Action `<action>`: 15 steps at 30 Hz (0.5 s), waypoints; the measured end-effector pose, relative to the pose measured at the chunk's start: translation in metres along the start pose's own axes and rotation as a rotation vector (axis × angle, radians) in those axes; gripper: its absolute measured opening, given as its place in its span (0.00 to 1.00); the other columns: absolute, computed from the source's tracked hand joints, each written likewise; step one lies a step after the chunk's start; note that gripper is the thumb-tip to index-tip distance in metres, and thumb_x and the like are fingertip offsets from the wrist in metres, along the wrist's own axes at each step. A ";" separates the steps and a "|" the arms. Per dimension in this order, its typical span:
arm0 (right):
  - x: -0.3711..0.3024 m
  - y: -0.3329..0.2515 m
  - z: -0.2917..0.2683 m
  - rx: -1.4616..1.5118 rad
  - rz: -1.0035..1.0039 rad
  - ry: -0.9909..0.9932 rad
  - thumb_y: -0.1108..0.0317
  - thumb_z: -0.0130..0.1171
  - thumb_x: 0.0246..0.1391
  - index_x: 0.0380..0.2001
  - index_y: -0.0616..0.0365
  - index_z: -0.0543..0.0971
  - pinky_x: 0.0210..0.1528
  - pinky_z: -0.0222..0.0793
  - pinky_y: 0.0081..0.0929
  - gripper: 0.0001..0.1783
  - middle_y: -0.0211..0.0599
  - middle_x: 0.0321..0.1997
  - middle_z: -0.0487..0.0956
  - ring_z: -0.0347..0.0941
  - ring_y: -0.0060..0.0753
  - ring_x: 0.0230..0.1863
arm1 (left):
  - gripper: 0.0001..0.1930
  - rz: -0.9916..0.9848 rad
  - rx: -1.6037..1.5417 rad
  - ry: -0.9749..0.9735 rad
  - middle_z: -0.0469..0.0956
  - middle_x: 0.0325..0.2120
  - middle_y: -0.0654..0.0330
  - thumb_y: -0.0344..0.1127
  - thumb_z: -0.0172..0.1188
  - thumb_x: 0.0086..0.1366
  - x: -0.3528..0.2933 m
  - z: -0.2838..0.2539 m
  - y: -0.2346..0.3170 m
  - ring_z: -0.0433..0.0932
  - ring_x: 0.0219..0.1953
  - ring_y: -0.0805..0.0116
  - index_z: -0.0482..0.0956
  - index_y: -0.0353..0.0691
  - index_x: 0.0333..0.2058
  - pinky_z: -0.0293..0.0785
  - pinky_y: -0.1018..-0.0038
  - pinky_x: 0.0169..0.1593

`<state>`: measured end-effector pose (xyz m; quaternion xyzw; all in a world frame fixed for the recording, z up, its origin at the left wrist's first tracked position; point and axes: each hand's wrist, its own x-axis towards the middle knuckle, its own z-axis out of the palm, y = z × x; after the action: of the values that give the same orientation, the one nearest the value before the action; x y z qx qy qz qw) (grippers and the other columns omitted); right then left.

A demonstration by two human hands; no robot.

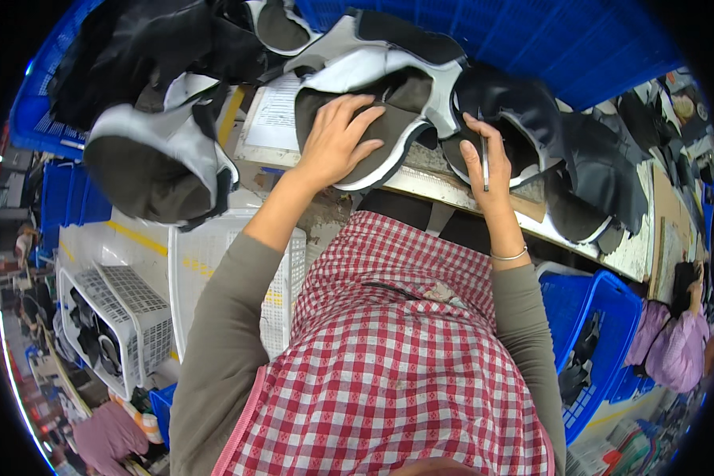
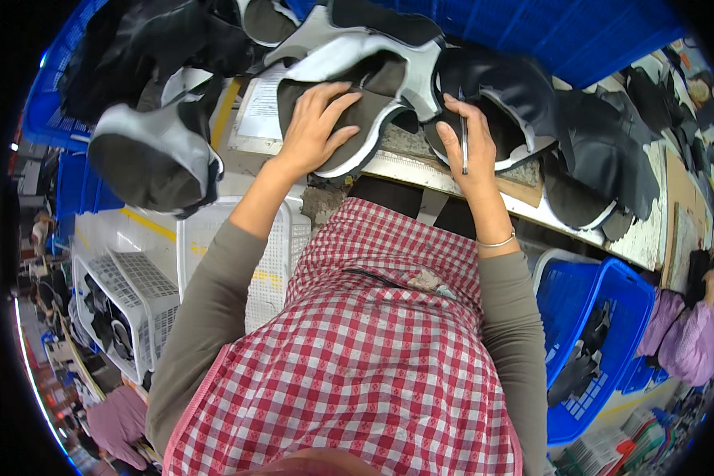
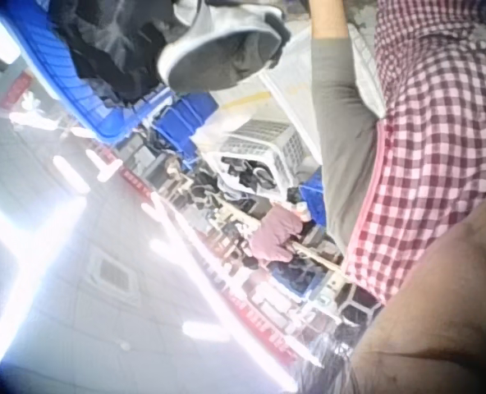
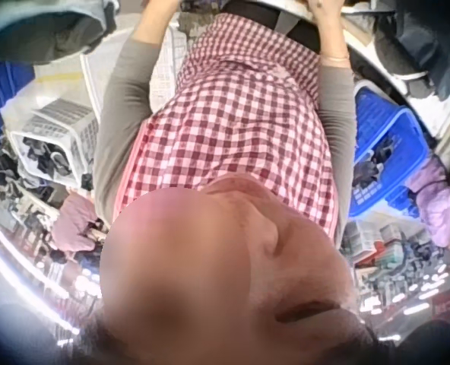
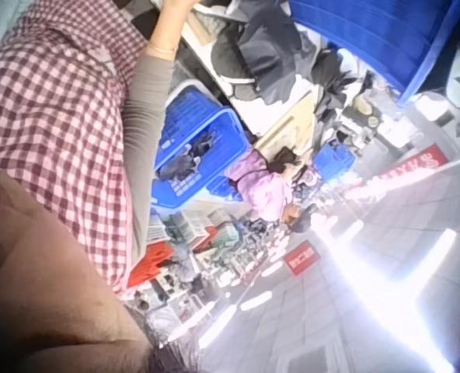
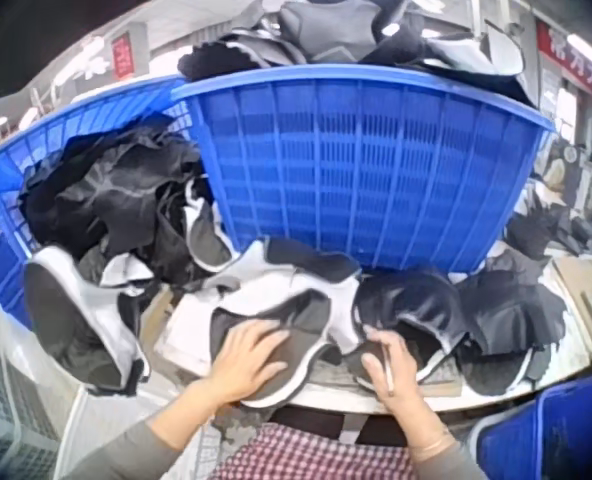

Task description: The person picks up black shoe parts from a blue basket, marks them with a pen, and inspects the interior and edges by hand. They repeatedly turn the parts over and place them back on the table or into the basket.

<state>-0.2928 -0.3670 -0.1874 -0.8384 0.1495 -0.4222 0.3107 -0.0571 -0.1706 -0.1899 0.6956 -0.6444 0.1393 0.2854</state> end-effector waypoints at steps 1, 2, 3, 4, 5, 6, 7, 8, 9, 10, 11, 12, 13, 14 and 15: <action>0.001 0.004 -0.001 -0.022 -0.027 -0.013 0.60 0.63 0.66 0.53 0.58 0.77 0.61 0.72 0.39 0.19 0.47 0.58 0.82 0.78 0.51 0.58 | 0.30 -0.051 -0.008 -0.040 0.71 0.61 0.55 0.45 0.68 0.64 -0.006 0.004 -0.005 0.67 0.64 0.50 0.73 0.49 0.64 0.62 0.54 0.66; 0.002 0.009 -0.002 -0.037 -0.065 -0.019 0.61 0.64 0.65 0.53 0.58 0.77 0.60 0.73 0.39 0.19 0.47 0.58 0.83 0.78 0.52 0.57 | 0.31 -0.076 -0.012 -0.068 0.71 0.60 0.56 0.46 0.68 0.64 -0.011 0.007 -0.005 0.68 0.63 0.51 0.73 0.51 0.66 0.63 0.55 0.64; 0.006 0.013 -0.004 -0.067 -0.072 -0.054 0.61 0.65 0.64 0.52 0.59 0.77 0.59 0.73 0.39 0.19 0.47 0.58 0.83 0.78 0.52 0.56 | 0.32 -0.116 0.029 -0.054 0.72 0.58 0.56 0.47 0.67 0.65 -0.006 0.012 -0.009 0.69 0.61 0.52 0.72 0.55 0.68 0.63 0.56 0.63; 0.011 0.017 -0.004 -0.081 -0.067 -0.058 0.61 0.65 0.64 0.53 0.57 0.78 0.58 0.73 0.38 0.18 0.44 0.57 0.83 0.78 0.50 0.56 | 0.31 -0.164 0.056 -0.017 0.73 0.57 0.56 0.49 0.67 0.65 0.003 0.019 -0.012 0.69 0.60 0.52 0.73 0.56 0.67 0.64 0.55 0.62; 0.017 0.021 -0.005 -0.071 -0.070 -0.061 0.61 0.64 0.65 0.53 0.57 0.78 0.58 0.73 0.38 0.18 0.43 0.56 0.84 0.78 0.49 0.55 | 0.32 -0.217 0.090 -0.028 0.73 0.57 0.56 0.50 0.67 0.65 0.019 0.026 -0.016 0.69 0.59 0.52 0.73 0.54 0.67 0.64 0.55 0.61; 0.023 0.023 -0.006 -0.076 -0.057 -0.073 0.61 0.64 0.65 0.53 0.56 0.79 0.58 0.73 0.38 0.17 0.41 0.56 0.84 0.78 0.48 0.55 | 0.32 -0.267 0.135 -0.003 0.73 0.56 0.55 0.51 0.67 0.65 0.036 0.035 -0.021 0.69 0.59 0.53 0.73 0.53 0.66 0.65 0.55 0.60; 0.028 0.023 -0.007 -0.134 -0.097 -0.058 0.61 0.62 0.67 0.50 0.55 0.81 0.53 0.74 0.35 0.14 0.38 0.49 0.86 0.79 0.44 0.48 | 0.32 -0.314 0.176 -0.029 0.73 0.56 0.54 0.51 0.67 0.65 0.050 0.045 -0.021 0.70 0.58 0.52 0.73 0.53 0.67 0.66 0.54 0.59; 0.030 0.021 -0.007 -0.090 -0.081 -0.046 0.61 0.61 0.67 0.49 0.55 0.82 0.51 0.74 0.34 0.13 0.38 0.46 0.85 0.79 0.43 0.45 | 0.32 -0.363 0.223 -0.032 0.74 0.55 0.53 0.51 0.67 0.66 0.061 0.053 -0.020 0.70 0.57 0.52 0.73 0.53 0.67 0.66 0.54 0.58; 0.031 0.017 -0.006 -0.058 -0.035 -0.040 0.60 0.61 0.67 0.47 0.56 0.83 0.49 0.74 0.34 0.12 0.38 0.42 0.85 0.79 0.41 0.43 | 0.32 -0.410 0.271 -0.020 0.74 0.55 0.52 0.52 0.66 0.66 0.069 0.059 -0.020 0.71 0.56 0.51 0.73 0.53 0.67 0.67 0.53 0.57; 0.030 0.012 -0.006 -0.016 -0.011 -0.009 0.60 0.60 0.68 0.45 0.56 0.83 0.46 0.74 0.33 0.12 0.38 0.39 0.85 0.79 0.40 0.40 | 0.35 -0.403 0.286 -0.031 0.74 0.54 0.48 0.52 0.68 0.64 0.071 0.062 -0.019 0.72 0.56 0.49 0.71 0.46 0.66 0.70 0.53 0.57; 0.026 0.005 -0.001 0.022 -0.052 0.007 0.60 0.59 0.68 0.43 0.56 0.85 0.41 0.74 0.31 0.12 0.37 0.33 0.83 0.79 0.36 0.35 | 0.37 -0.397 0.207 0.033 0.74 0.54 0.47 0.52 0.70 0.63 0.069 0.062 -0.018 0.72 0.57 0.47 0.69 0.41 0.66 0.71 0.53 0.58; 0.022 -0.002 0.002 0.066 -0.091 -0.068 0.61 0.59 0.68 0.41 0.56 0.86 0.40 0.74 0.30 0.12 0.37 0.33 0.83 0.79 0.34 0.35 | 0.39 -0.407 0.114 0.039 0.73 0.55 0.45 0.51 0.71 0.62 0.063 0.059 -0.016 0.73 0.58 0.45 0.67 0.36 0.66 0.72 0.54 0.59; 0.016 -0.009 0.010 0.149 -0.083 -0.155 0.62 0.59 0.68 0.40 0.56 0.87 0.39 0.74 0.30 0.12 0.36 0.33 0.83 0.79 0.34 0.35 | 0.43 -0.382 0.019 0.051 0.72 0.57 0.43 0.50 0.74 0.59 0.055 0.053 -0.016 0.73 0.60 0.41 0.65 0.31 0.65 0.72 0.55 0.62; 0.010 -0.016 0.019 0.242 -0.084 -0.222 0.62 0.60 0.67 0.40 0.56 0.87 0.39 0.74 0.29 0.11 0.36 0.33 0.83 0.79 0.33 0.34 | 0.45 -0.346 -0.089 0.015 0.70 0.60 0.41 0.52 0.77 0.55 0.046 0.045 -0.017 0.70 0.63 0.40 0.67 0.31 0.63 0.70 0.54 0.64; 0.007 -0.021 0.028 0.262 0.024 -0.282 0.63 0.61 0.67 0.39 0.56 0.87 0.38 0.73 0.28 0.11 0.35 0.32 0.83 0.78 0.30 0.33 | 0.46 -0.264 -0.111 -0.040 0.68 0.61 0.41 0.53 0.79 0.52 0.036 0.036 -0.019 0.69 0.64 0.40 0.67 0.31 0.62 0.69 0.54 0.65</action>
<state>-0.2661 -0.3434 -0.1822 -0.8397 0.0582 -0.3126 0.4403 -0.0405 -0.2209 -0.2020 0.7601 -0.5596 0.0509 0.3263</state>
